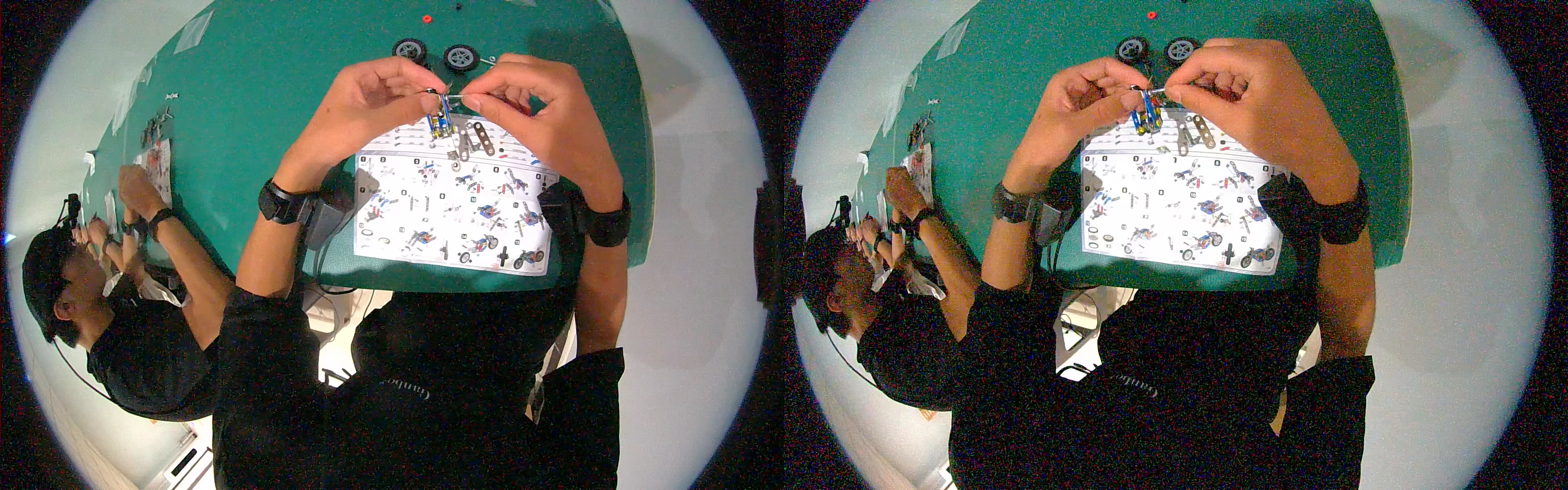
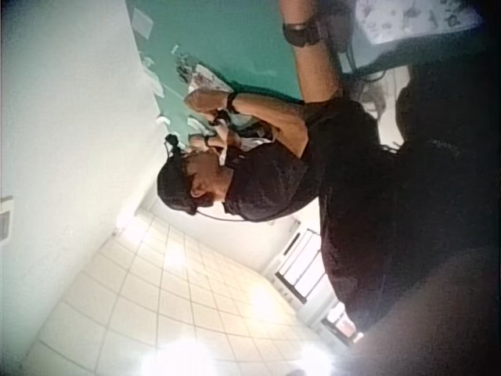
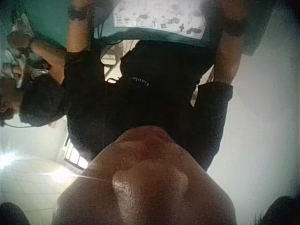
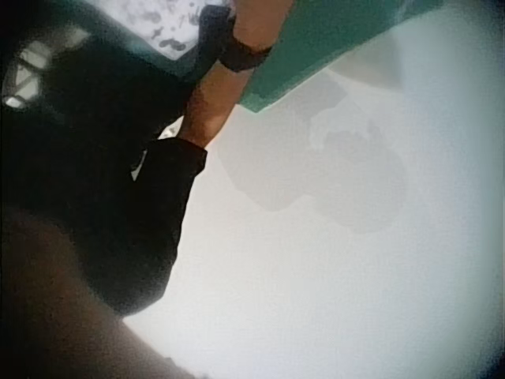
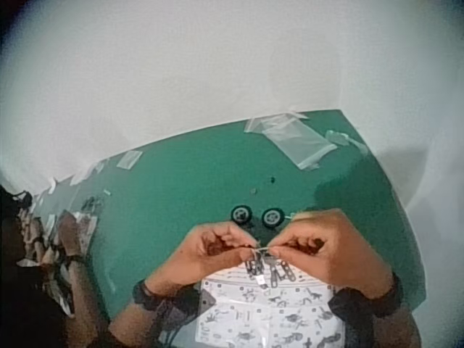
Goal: Assembling a small toy motorcycle model using various parts and a hex key according to an instruction sheet.
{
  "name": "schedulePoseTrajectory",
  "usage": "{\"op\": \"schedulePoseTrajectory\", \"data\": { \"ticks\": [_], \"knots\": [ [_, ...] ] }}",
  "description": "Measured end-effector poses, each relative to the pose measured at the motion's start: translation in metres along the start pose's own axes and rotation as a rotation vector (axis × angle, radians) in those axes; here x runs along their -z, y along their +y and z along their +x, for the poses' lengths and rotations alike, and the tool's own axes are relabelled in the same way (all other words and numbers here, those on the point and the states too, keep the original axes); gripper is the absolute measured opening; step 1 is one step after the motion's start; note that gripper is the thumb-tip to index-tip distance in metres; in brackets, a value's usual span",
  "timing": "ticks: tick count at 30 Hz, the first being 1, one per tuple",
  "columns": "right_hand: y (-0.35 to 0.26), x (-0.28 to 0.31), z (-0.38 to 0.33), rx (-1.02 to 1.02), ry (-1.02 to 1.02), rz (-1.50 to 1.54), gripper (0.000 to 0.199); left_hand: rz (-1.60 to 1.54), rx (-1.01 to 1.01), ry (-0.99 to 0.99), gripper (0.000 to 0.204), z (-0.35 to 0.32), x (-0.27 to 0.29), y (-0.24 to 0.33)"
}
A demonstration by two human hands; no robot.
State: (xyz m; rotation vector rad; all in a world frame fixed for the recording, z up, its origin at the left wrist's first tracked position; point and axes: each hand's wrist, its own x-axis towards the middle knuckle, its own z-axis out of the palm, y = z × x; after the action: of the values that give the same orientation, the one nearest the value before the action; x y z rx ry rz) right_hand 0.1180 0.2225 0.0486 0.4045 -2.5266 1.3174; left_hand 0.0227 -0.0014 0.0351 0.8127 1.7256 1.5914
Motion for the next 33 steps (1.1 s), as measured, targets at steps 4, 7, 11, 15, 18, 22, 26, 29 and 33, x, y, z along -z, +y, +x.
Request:
{"op": "schedulePoseTrajectory", "data": {
  "ticks": [4,7,11,15,18,22,26,29,33],
  "knots": [
    [-0.001,0.002,0.002,0.013,-0.011,0.013,0.01,-0.039,0.023,-0.015,0.017,0.0,0.001,0.002],
    [-0.003,0.003,0.004,0.04,-0.054,-0.042,0.009,-0.055,0.03,-0.019,0.017,0.0,0.001,-0.001],
    [-0.003,0.001,0.004,0.082,-0.011,-0.032,0.008,-0.074,0.037,-0.031,0.018,0.001,0.002,0.0],
    [-0.006,-0.001,0.004,0.074,-0.01,-0.044,0.009,-0.071,0.048,-0.025,0.019,0.0,0.004,-0.001],
    [-0.003,-0.003,0.004,0.187,0.032,-0.134,0.01,-0.082,0.067,-0.021,0.019,0.002,0.004,-0.004],
    [-0.004,-0.002,0.004,0.182,0.027,-0.148,0.01,-0.102,0.101,-0.027,0.02,0.002,0.004,-0.007],
    [-0.007,-0.002,0.004,0.155,0.022,-0.115,0.01,-0.175,0.115,-0.043,0.021,0.002,0.006,-0.009],
    [-0.01,0.0,0.003,0.115,0.008,-0.098,0.01,-0.237,0.1,-0.061,0.022,0.003,0.006,-0.012],
    [-0.009,-0.002,0.003,0.117,0.009,-0.084,0.01,-0.213,0.094,-0.068,0.022,0.003,0.007,-0.01]
  ]
}}
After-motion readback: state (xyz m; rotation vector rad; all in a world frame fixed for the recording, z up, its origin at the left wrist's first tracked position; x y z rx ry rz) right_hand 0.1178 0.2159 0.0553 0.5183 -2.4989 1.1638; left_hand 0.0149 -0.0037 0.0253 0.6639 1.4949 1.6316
